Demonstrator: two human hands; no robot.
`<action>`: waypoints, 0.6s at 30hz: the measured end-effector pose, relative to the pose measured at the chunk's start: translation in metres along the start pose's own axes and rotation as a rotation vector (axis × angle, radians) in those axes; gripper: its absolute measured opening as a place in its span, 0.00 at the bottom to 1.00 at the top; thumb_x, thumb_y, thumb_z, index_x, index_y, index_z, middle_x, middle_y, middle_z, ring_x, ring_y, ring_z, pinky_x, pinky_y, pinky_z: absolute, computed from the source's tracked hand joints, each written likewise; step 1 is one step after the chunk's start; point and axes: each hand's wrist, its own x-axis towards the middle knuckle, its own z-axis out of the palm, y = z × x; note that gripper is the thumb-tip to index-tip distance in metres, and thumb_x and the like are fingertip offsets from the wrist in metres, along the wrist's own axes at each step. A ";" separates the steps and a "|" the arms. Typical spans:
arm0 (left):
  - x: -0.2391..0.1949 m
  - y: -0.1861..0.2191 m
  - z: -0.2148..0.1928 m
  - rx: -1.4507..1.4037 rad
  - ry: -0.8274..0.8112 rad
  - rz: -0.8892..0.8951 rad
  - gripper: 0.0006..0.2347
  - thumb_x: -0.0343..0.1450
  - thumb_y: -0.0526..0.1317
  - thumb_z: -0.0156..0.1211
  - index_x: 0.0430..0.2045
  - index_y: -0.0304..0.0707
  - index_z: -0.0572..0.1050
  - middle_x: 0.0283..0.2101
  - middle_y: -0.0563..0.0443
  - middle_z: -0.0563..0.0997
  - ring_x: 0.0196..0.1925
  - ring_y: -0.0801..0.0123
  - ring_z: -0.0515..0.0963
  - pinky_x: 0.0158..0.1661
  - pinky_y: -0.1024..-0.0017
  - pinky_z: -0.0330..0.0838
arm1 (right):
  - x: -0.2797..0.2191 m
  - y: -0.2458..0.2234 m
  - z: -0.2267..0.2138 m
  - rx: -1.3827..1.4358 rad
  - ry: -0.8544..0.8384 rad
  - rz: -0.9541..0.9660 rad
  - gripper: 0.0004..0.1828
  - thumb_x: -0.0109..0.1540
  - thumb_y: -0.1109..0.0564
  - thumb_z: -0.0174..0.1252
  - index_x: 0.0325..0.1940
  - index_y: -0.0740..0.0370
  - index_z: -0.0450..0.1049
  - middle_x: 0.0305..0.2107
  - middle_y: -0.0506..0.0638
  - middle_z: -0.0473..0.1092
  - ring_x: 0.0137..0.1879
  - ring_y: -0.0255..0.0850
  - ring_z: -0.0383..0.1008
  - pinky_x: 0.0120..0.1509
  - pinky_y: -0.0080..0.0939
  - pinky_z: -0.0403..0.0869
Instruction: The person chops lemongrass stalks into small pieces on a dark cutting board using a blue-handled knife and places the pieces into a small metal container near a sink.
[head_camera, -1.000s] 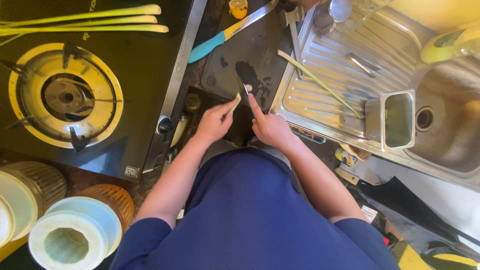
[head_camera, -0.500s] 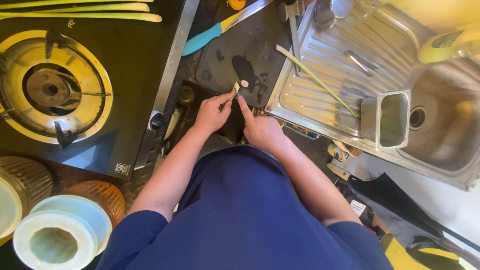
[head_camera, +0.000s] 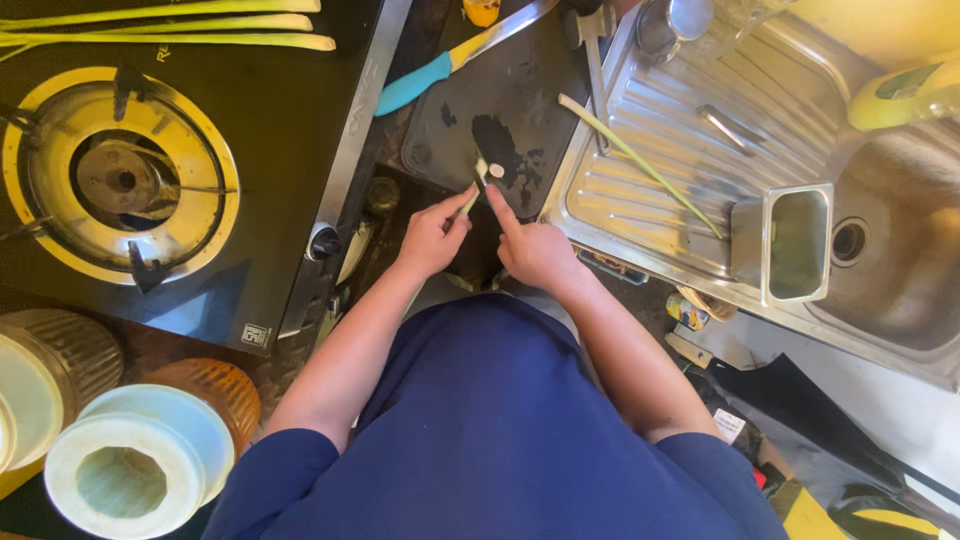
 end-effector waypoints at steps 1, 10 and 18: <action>0.001 -0.001 0.004 -0.138 0.017 0.022 0.18 0.73 0.33 0.59 0.59 0.44 0.77 0.33 0.44 0.85 0.30 0.73 0.82 0.36 0.74 0.77 | -0.003 -0.002 -0.003 0.002 -0.002 0.001 0.47 0.60 0.55 0.56 0.81 0.60 0.44 0.14 0.58 0.70 0.20 0.58 0.72 0.26 0.60 0.69; 0.012 0.004 0.006 -0.280 -0.007 -0.111 0.14 0.74 0.34 0.59 0.55 0.44 0.79 0.35 0.48 0.87 0.26 0.76 0.82 0.29 0.76 0.76 | -0.019 -0.021 -0.016 -0.068 0.086 -0.082 0.47 0.58 0.57 0.56 0.79 0.70 0.47 0.12 0.54 0.68 0.16 0.52 0.69 0.25 0.55 0.69; 0.013 0.001 0.005 -0.217 0.047 0.041 0.13 0.74 0.33 0.59 0.53 0.39 0.79 0.40 0.42 0.86 0.37 0.70 0.87 0.38 0.73 0.80 | -0.017 -0.024 -0.015 -0.090 0.012 -0.042 0.46 0.59 0.57 0.56 0.79 0.66 0.48 0.11 0.53 0.68 0.16 0.52 0.70 0.23 0.55 0.68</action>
